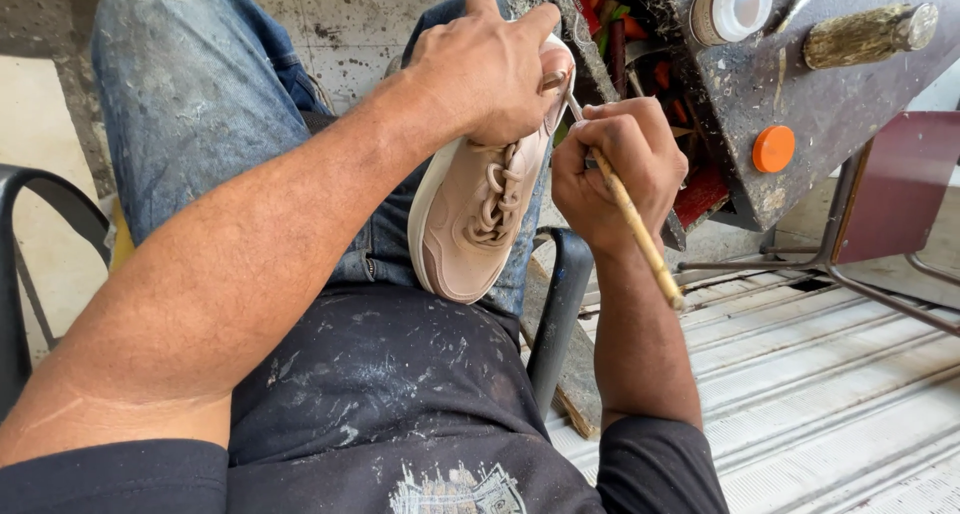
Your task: Applying dye to the edges of a sneaker using a small brush
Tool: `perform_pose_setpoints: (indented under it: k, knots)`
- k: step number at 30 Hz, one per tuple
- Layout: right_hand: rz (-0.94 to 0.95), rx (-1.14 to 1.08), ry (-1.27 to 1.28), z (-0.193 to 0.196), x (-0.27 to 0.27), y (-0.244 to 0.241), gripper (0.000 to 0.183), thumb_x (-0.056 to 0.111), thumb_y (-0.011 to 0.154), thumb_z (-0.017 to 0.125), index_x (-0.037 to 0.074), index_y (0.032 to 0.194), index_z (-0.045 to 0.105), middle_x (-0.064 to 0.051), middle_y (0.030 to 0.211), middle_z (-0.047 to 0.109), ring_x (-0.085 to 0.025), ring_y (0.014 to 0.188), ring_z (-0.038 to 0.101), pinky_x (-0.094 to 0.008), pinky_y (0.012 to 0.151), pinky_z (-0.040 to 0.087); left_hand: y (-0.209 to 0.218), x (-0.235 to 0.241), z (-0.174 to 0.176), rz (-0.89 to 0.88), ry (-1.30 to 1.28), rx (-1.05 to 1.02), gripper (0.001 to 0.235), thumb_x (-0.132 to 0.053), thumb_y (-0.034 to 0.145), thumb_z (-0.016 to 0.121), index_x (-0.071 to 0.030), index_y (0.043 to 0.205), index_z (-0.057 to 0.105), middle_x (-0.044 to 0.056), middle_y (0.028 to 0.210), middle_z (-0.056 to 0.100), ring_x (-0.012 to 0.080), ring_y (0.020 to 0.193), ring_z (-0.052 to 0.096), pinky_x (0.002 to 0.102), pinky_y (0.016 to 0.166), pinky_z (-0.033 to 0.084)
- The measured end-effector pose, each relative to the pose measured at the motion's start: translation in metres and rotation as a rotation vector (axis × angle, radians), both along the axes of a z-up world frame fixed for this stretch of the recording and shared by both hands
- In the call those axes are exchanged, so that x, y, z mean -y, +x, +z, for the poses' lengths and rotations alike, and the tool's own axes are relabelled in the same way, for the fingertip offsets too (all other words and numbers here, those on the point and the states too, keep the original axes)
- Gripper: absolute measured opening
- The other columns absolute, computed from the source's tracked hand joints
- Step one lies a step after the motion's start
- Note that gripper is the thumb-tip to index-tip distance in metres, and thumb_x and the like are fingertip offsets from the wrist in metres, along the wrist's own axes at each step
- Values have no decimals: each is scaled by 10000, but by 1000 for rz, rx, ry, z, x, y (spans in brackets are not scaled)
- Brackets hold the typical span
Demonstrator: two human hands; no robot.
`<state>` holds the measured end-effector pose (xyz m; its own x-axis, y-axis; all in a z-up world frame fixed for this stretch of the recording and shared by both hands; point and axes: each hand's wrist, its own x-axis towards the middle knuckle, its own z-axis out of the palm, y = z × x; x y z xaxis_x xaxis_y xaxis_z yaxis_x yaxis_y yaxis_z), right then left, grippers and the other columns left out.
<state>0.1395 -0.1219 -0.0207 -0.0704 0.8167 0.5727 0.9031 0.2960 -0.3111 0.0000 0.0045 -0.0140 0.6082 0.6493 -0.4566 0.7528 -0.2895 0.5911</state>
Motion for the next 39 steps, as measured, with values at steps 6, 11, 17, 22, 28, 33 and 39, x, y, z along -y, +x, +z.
perform_pose_setpoints:
  k: [6, 11, 17, 22, 28, 33, 39]
  knots:
    - [-54, -1, -152, 14, 3, 1, 187, -90, 771, 638, 66, 794, 538, -50, 761, 568, -221, 649, 522, -360, 576, 429, -1, -2, 3, 2, -48, -25, 496, -509, 993, 554, -228, 1376, 411, 238, 1330, 412, 538, 1044, 619, 626, 926, 491]
    - [-46, -472, -336, 1, 17, 32, 152, -97, 900, 672, 44, 935, 630, -88, 850, 646, -156, 686, 575, -272, 594, 497, -9, -3, 14, -8, -96, -10, 607, -505, 1010, 495, -269, 1538, 312, 256, 1386, 376, 506, 1129, 586, 622, 1052, 415]
    - [-7, -720, -21, -11, 26, 28, 215, -115, 951, 661, 26, 1070, 550, -165, 980, 659, -219, 877, 692, -279, 821, 584, -10, -1, 24, -1, -112, -42, 973, -539, 816, 749, -303, 1616, 248, 216, 1442, 336, 439, 1165, 579, 611, 1004, 469]
    - [24, -618, 4, -15, 22, 16, 194, -82, 960, 672, 44, 1006, 532, -169, 981, 617, -271, 929, 691, -349, 879, 582, -7, -3, 14, -6, -140, -23, 936, -429, 811, 747, -264, 1593, 260, 238, 1420, 292, 485, 1073, 590, 567, 818, 544]
    - [49, -383, 42, -8, 8, 5, 180, -89, 936, 693, 20, 926, 551, -179, 884, 662, -302, 851, 713, -395, 771, 595, -3, -4, -8, -16, -54, 23, 804, -429, 828, 759, -205, 1476, 339, 307, 1396, 282, 591, 1006, 585, 629, 797, 529]
    - [46, -172, 24, 1, 10, -4, 162, -64, 920, 689, 27, 871, 563, -177, 868, 680, -293, 795, 704, -409, 709, 571, -2, -4, -9, -21, -52, 15, 729, -380, 890, 744, -215, 1481, 349, 316, 1441, 255, 570, 1034, 582, 647, 798, 541]
    - [105, -417, -216, 5, 14, 19, 121, -104, 889, 628, 2, 876, 572, -137, 836, 609, -236, 700, 573, -349, 635, 479, -8, -5, 6, -28, -54, 30, 708, -297, 859, 723, -188, 1461, 367, 321, 1390, 300, 548, 1034, 597, 609, 804, 538]
